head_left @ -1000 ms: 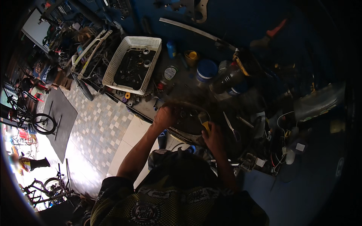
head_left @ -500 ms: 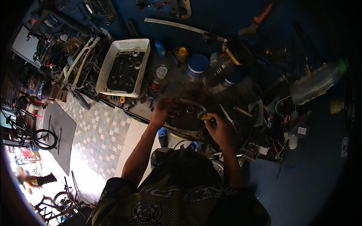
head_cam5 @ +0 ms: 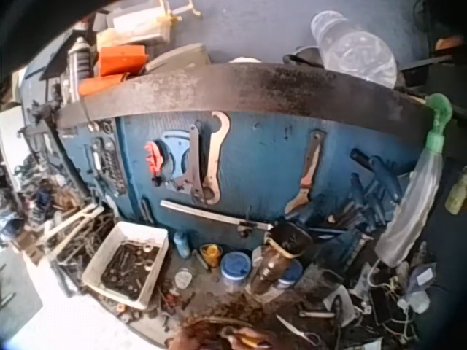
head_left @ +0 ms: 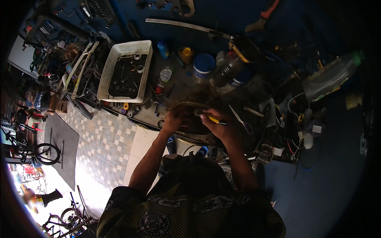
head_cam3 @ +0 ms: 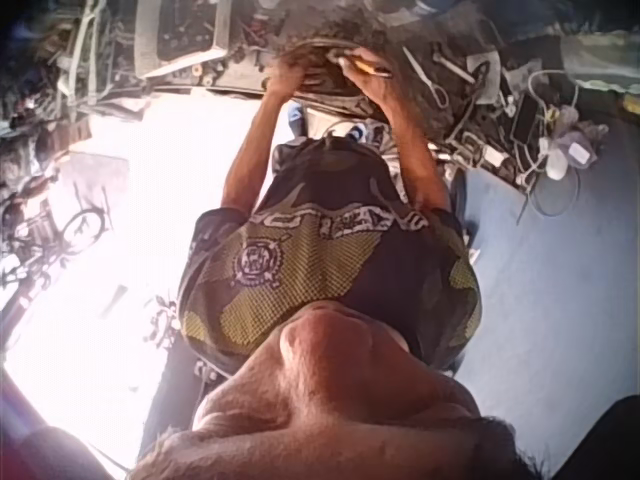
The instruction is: The person uses a yellow-handled screwdriver to pry and adjust a small circular metal part on a cluttered workbench. They repeatedly pick up, rotate, and scrape the part, then place it back on the bench. The person also briefly handles a small black cylindrical object and a thin metal rod before returning to the circular part.
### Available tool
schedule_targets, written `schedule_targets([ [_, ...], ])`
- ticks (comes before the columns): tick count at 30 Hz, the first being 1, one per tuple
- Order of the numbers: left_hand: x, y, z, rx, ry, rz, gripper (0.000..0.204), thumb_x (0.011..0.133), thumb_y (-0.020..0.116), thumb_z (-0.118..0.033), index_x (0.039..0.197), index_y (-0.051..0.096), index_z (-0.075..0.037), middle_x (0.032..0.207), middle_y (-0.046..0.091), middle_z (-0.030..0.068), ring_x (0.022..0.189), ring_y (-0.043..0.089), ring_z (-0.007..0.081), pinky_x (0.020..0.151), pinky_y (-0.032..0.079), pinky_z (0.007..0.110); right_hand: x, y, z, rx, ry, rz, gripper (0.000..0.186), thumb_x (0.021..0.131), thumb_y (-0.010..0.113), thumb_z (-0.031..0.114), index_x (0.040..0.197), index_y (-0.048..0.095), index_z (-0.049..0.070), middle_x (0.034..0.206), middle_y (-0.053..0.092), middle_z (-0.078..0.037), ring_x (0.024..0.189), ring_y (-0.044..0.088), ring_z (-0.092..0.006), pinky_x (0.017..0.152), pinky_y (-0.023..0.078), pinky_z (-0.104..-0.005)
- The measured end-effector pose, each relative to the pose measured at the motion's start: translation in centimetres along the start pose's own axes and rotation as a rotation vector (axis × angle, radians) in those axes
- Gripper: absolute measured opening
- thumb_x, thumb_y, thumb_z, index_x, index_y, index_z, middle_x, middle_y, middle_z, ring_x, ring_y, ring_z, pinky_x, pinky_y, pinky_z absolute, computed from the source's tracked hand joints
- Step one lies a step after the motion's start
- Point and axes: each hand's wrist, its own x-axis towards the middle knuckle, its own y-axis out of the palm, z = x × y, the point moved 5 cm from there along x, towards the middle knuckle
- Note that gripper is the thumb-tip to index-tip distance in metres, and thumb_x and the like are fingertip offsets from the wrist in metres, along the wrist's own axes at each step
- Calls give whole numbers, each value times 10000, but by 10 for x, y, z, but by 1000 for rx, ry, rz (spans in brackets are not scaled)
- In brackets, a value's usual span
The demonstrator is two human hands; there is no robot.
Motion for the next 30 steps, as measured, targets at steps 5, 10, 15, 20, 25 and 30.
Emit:
schedule_targets([
  [5,-1,14,-14,62,176,16,328,997,615,-86,1280,651,75,1031,767,177,978,760,234,765,657,348,20,12,-11,-85,112,-103,267,970,742,282,1084,734,40,869,753,-69,825,715,-140,769,551,-297],
  [10,0,14,-27,394,371,-19,295,976,654,-125,1218,696,39,1056,770,178,953,762,218,806,614,363,13,21,-12,168,-22,-124,250,981,746,265,960,673,28,718,643,-30,694,586,-62,624,466,-275],
  [15,0,18,-37,502,368,-64,318,942,705,-161,1200,707,26,995,783,162,896,765,203,799,585,372,11,19,-10,47,-30,-208,313,994,725,324,924,659,26,707,639,-35,683,588,-77,627,475,-291],
  [20,-1,19,-42,385,357,-54,261,960,734,-185,1125,736,18,954,784,145,888,766,190,774,593,355,10,11,-27,84,22,-206,282,983,743,308,963,694,30,753,704,-68,731,702,-149,670,526,-320],
  [25,15,6,-21,85,182,-19,218,932,784,-120,1081,733,31,936,761,86,877,736,153,751,610,304,-12,4,-37,43,35,-141,216,934,780,229,1038,733,46,813,745,-112,798,749,-205,730,563,-334],
  [30,24,-1,-10,-27,95,63,192,935,786,-110,1051,722,29,967,734,79,883,721,166,767,630,311,-33,2,-26,-259,-149,-39,353,869,804,321,1092,724,58,947,736,-166,830,729,-372,742,583,-432],
])
